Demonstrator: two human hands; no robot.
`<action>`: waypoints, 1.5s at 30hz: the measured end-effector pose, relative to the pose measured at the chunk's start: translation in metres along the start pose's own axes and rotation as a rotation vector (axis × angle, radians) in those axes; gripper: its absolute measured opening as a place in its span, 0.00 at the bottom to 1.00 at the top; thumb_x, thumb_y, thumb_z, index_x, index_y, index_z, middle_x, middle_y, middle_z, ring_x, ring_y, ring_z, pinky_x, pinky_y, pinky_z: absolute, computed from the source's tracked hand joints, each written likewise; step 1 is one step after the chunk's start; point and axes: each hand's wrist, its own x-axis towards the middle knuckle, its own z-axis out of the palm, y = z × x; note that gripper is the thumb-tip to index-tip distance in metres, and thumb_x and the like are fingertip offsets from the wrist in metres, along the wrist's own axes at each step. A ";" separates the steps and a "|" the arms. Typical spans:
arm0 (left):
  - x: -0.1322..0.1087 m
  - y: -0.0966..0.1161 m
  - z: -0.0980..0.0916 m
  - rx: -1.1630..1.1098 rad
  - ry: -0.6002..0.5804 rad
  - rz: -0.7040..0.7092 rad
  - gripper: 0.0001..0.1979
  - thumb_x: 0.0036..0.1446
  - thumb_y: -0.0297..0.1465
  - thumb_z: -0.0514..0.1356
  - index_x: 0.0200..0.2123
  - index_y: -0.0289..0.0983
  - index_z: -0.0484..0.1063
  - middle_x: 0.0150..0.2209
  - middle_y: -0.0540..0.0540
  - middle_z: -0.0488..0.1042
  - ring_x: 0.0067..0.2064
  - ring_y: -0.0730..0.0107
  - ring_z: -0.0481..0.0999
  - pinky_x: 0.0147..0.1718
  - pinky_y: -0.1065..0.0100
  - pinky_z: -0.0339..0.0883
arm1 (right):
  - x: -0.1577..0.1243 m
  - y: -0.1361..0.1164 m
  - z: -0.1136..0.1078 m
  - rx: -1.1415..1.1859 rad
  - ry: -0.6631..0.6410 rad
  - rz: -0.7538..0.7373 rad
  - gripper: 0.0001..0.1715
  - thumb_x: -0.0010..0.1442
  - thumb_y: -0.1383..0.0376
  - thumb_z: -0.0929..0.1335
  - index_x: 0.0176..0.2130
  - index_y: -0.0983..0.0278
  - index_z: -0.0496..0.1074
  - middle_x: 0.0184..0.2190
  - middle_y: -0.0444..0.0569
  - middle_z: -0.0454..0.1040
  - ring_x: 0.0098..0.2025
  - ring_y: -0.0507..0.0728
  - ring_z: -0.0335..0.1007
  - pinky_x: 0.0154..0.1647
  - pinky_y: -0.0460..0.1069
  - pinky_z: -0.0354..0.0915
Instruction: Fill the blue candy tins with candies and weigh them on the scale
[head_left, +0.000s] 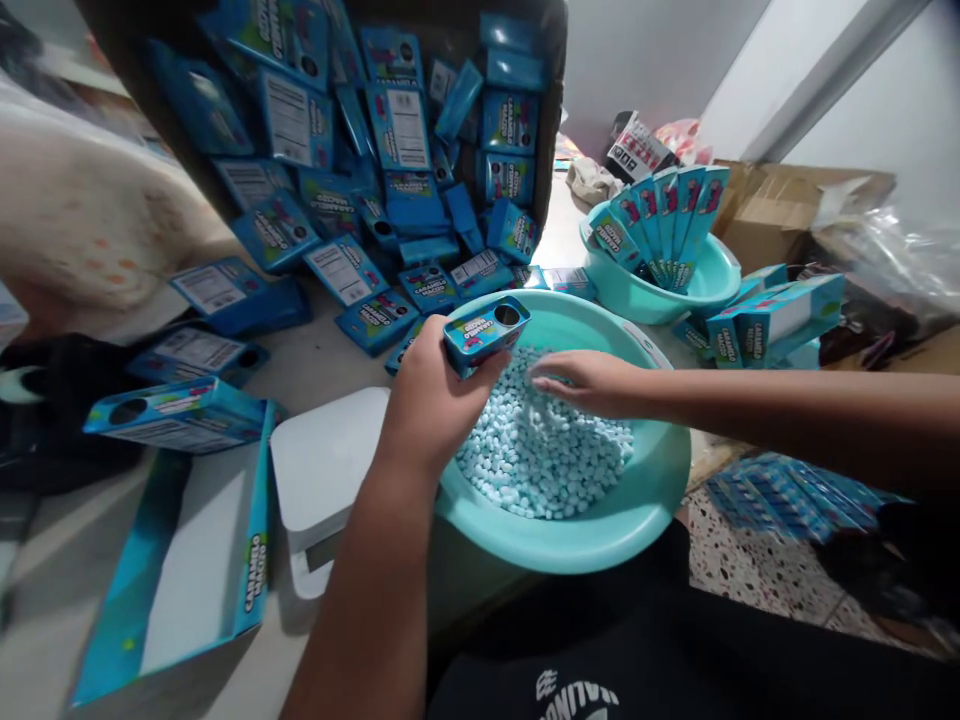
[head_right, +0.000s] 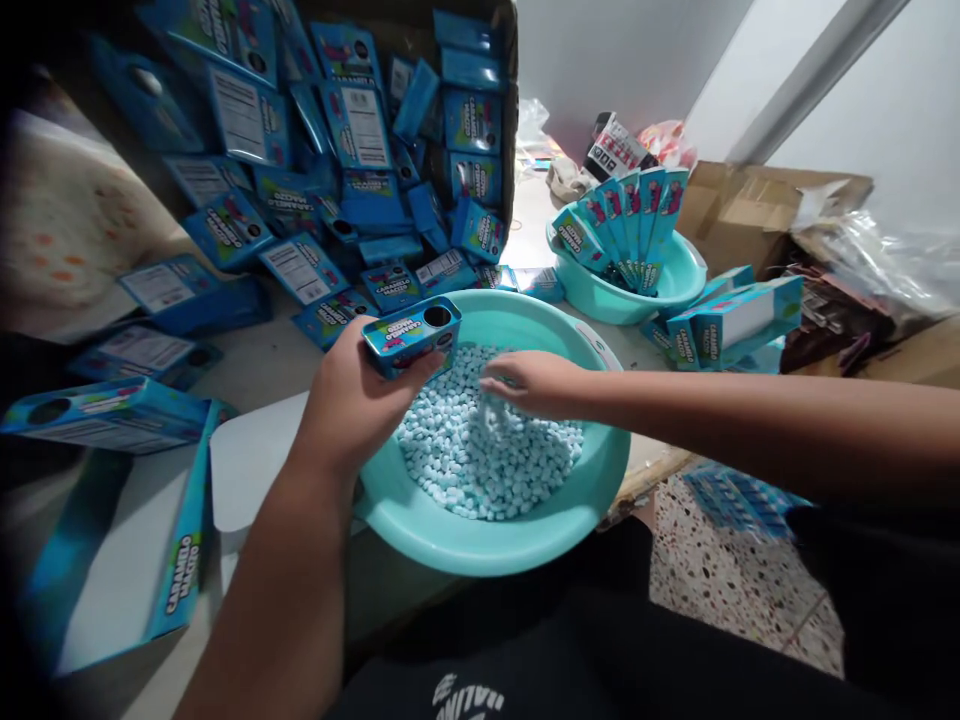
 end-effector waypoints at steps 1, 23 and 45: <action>0.000 -0.001 -0.001 -0.003 0.021 0.007 0.17 0.55 0.42 0.67 0.40 0.38 0.68 0.36 0.48 0.77 0.40 0.61 0.78 0.35 0.68 0.68 | 0.011 0.002 0.008 0.033 0.026 0.082 0.29 0.72 0.52 0.59 0.61 0.65 0.69 0.62 0.60 0.69 0.62 0.66 0.67 0.63 0.61 0.61; -0.001 0.004 -0.007 0.010 0.022 -0.046 0.18 0.53 0.43 0.68 0.33 0.39 0.64 0.30 0.50 0.71 0.34 0.64 0.73 0.32 0.67 0.61 | -0.033 -0.018 -0.017 -0.238 -0.333 0.299 0.47 0.56 0.48 0.72 0.66 0.70 0.65 0.67 0.70 0.58 0.68 0.80 0.53 0.65 0.71 0.57; -0.002 0.001 0.001 -0.135 0.085 -0.096 0.15 0.55 0.35 0.68 0.39 0.39 0.66 0.38 0.43 0.76 0.44 0.56 0.77 0.44 0.58 0.71 | 0.005 -0.016 0.055 0.237 -0.252 -0.087 0.35 0.70 0.44 0.57 0.68 0.55 0.64 0.73 0.50 0.52 0.76 0.66 0.37 0.73 0.71 0.32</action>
